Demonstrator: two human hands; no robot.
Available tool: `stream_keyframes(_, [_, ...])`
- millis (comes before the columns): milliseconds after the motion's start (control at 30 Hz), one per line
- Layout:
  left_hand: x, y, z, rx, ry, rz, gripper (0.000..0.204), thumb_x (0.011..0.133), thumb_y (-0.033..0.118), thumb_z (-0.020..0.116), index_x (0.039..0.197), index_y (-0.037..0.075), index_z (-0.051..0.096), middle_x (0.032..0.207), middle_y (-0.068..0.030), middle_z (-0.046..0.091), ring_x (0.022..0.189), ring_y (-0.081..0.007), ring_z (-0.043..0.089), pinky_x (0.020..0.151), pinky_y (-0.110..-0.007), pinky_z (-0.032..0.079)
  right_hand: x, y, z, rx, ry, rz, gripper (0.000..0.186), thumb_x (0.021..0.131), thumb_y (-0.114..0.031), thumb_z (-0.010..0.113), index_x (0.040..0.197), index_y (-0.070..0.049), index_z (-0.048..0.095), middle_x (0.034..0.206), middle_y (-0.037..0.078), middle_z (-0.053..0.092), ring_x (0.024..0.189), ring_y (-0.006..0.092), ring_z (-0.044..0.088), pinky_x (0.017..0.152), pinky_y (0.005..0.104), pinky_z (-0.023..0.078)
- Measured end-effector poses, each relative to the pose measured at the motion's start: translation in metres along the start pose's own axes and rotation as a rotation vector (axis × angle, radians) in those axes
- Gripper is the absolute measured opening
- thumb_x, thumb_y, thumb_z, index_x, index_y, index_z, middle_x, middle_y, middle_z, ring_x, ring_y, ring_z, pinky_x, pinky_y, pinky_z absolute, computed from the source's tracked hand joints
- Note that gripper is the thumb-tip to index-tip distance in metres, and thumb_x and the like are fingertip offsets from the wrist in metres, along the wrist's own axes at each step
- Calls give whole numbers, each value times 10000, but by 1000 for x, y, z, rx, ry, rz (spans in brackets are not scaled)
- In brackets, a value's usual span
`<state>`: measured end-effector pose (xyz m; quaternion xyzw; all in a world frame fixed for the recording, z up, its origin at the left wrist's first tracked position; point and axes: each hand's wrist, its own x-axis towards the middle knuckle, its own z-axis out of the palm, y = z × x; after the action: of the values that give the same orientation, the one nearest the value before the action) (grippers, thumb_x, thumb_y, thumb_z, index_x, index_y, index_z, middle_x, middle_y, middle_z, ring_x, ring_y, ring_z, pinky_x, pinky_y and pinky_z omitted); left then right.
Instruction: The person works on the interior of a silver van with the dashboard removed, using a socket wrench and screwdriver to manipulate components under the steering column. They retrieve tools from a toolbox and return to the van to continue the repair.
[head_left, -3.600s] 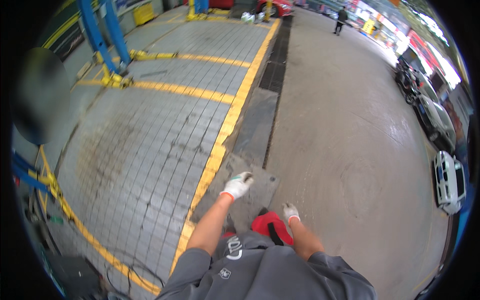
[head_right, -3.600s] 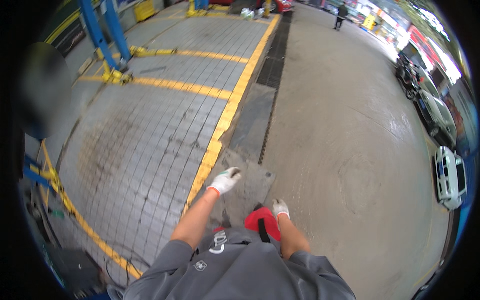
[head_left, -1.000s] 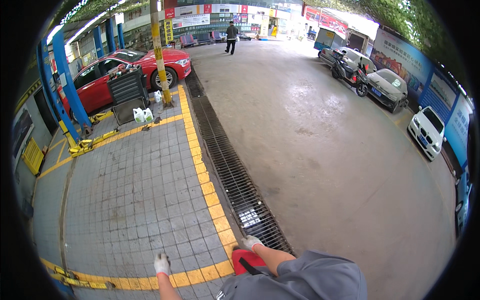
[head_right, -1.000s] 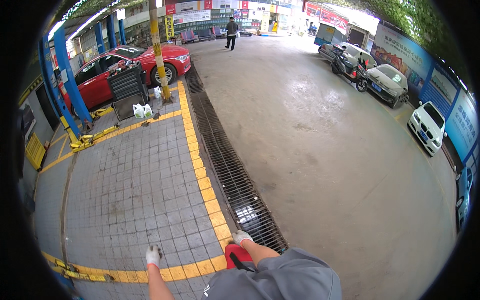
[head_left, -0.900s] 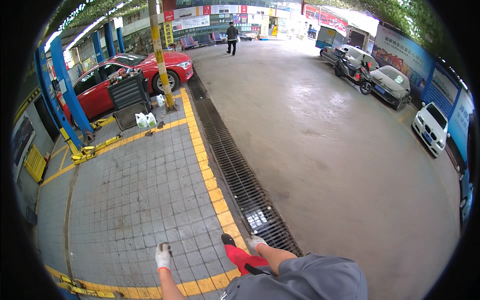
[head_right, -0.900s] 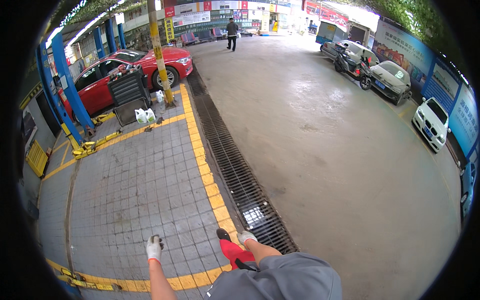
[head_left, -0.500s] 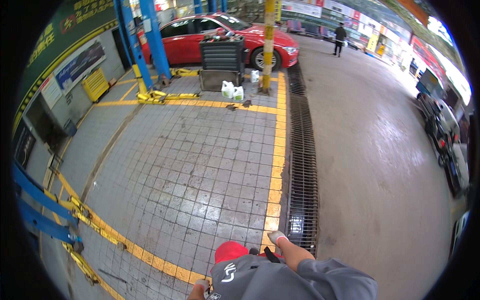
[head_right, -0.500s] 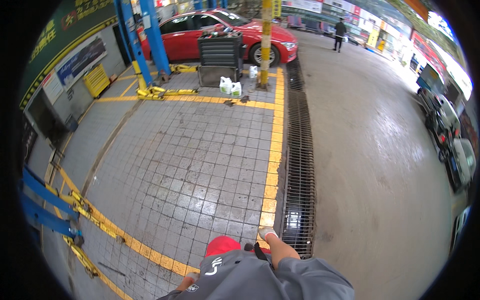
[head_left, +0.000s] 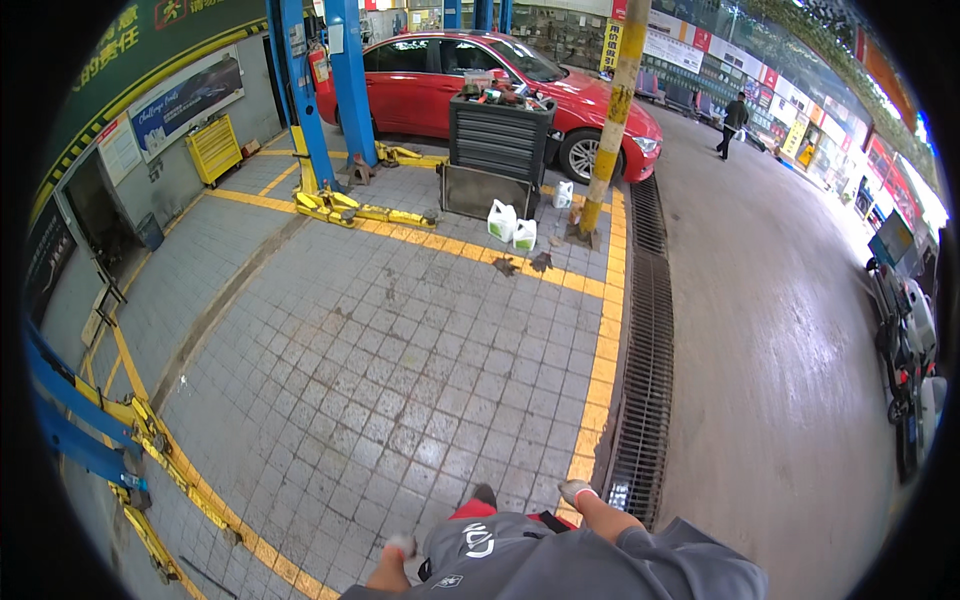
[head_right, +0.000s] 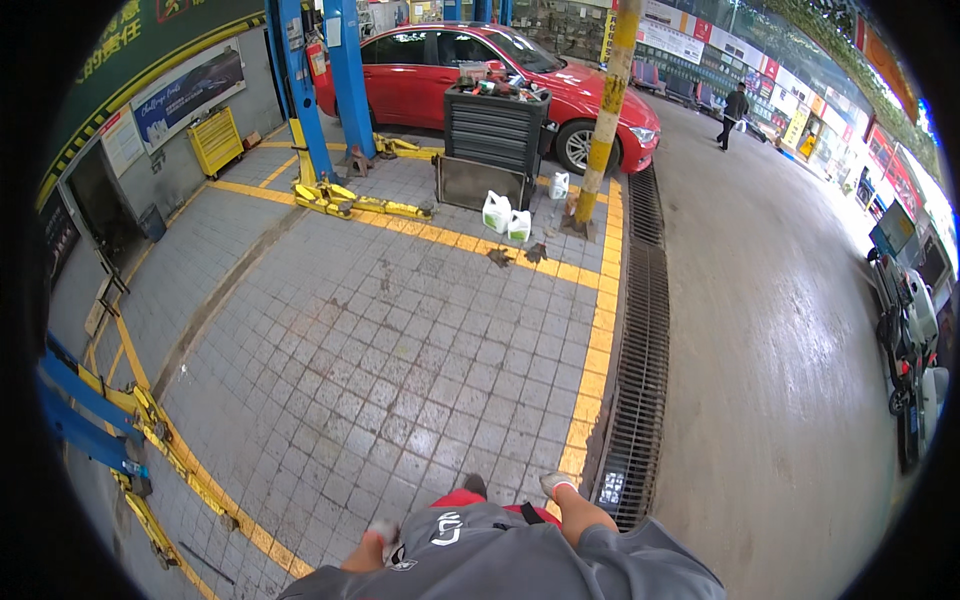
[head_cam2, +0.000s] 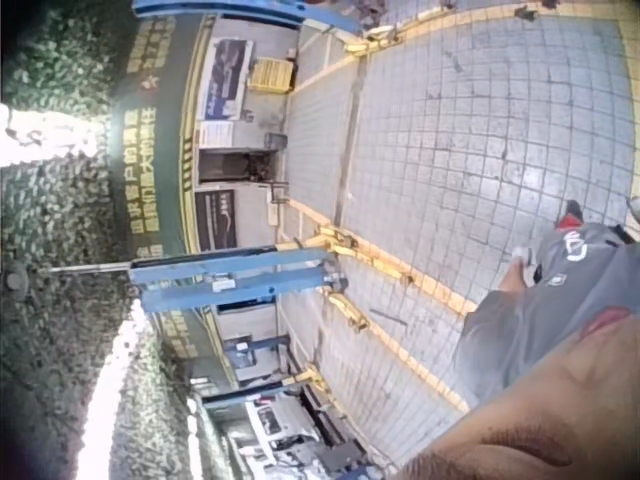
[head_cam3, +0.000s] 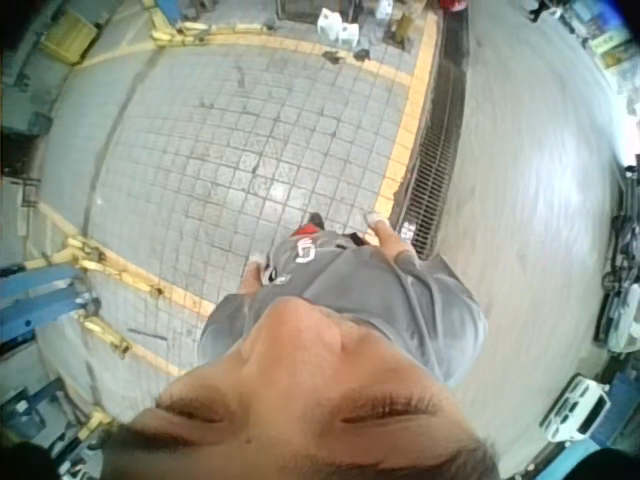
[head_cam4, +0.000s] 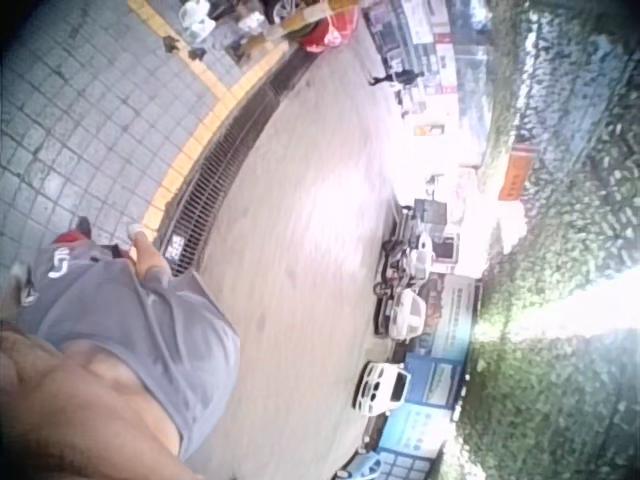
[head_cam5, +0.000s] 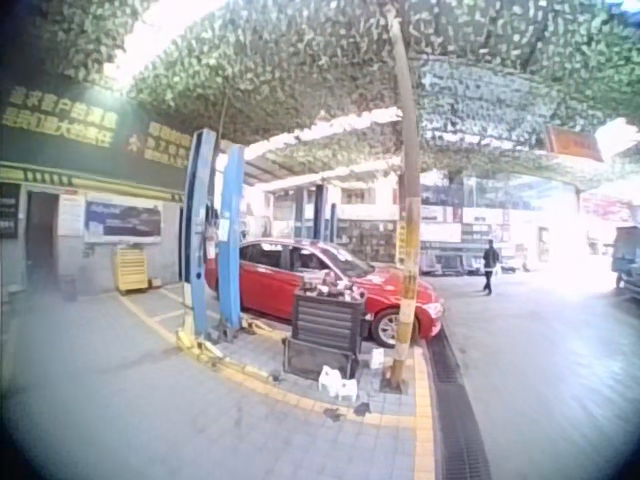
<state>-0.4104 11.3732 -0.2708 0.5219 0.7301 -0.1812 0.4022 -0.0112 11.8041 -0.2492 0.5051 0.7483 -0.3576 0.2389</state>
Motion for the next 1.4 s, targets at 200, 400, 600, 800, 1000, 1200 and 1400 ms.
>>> stream_keyframes(200, [239, -12, -476, -781, 634, -115, 604, 1094, 494, 538, 1525, 100, 692, 1474, -276, 724, 1388, -460, 680, 1198, -502, 523, 181, -53, -175, 55, 185, 26, 558, 1180, -343, 372, 1475, -20, 718, 1563, 270, 663, 1431, 437, 658, 1261, 519, 483])
stream_keyframes(400, [339, 79, -738, -892, 649, 240, 650, 1111, 602, 532, 1481, 95, 702, 1418, -246, 759, 1348, -449, 700, 1137, -510, 543, 373, -66, -310, -62, 78, 51, 554, 1179, -346, 380, 1496, -31, 707, 1594, 264, 638, 1463, 424, 637, 1254, 515, 484])
stream_keyframes(600, [437, -28, -699, -690, 238, -265, 673, 1074, 541, 550, 1494, 36, 694, 1470, -309, 710, 1401, -473, 666, 1198, -521, 521, 563, -182, -464, -30, -11, -111, 549, 1155, -373, 439, 1495, -34, 706, 1532, 283, 674, 1444, 425, 653, 1224, 523, 499])
stream_keyframes(800, [454, -56, -641, -149, -59, -130, 393, 1101, 296, 536, 1202, 66, 838, 1287, -215, 819, 1110, -382, 817, 998, -499, 641, 769, -195, -612, -127, 232, -248, 461, 1147, -340, 489, 1344, -11, 745, 1374, 278, 758, 1279, 474, 724, 1111, 555, 567])
stream_keyframes(1000, [501, -132, -677, -467, -40, -295, 460, 1116, 327, 476, 1163, 62, 850, 1221, -214, 833, 1099, -393, 817, 984, -496, 643, 880, -364, -694, -74, 56, -306, 528, 1130, -374, 457, 1395, -11, 735, 1449, 286, 715, 1393, 464, 656, 1186, 534, 519])
stream_keyframes(1200, [783, -198, -961, -1269, 84, -535, 387, 1018, 356, 627, 953, 25, 815, 973, -225, 833, 939, -345, 829, 798, -511, 633, 967, -289, -787, -217, 0, -80, 410, 1097, -259, 516, 1356, -56, 761, 1415, 315, 731, 1302, 453, 727, 1128, 545, 573])
stream_keyframes(1400, [970, -299, -1354, -755, 592, -283, 401, 1066, 395, 613, 1092, 19, 751, 793, -117, 742, 649, -209, 677, 593, -451, 521, 1034, -423, -935, 20, 149, -196, 539, 1164, -445, 444, 1389, -40, 720, 1508, 304, 679, 1386, 526, 632, 1209, 529, 497])
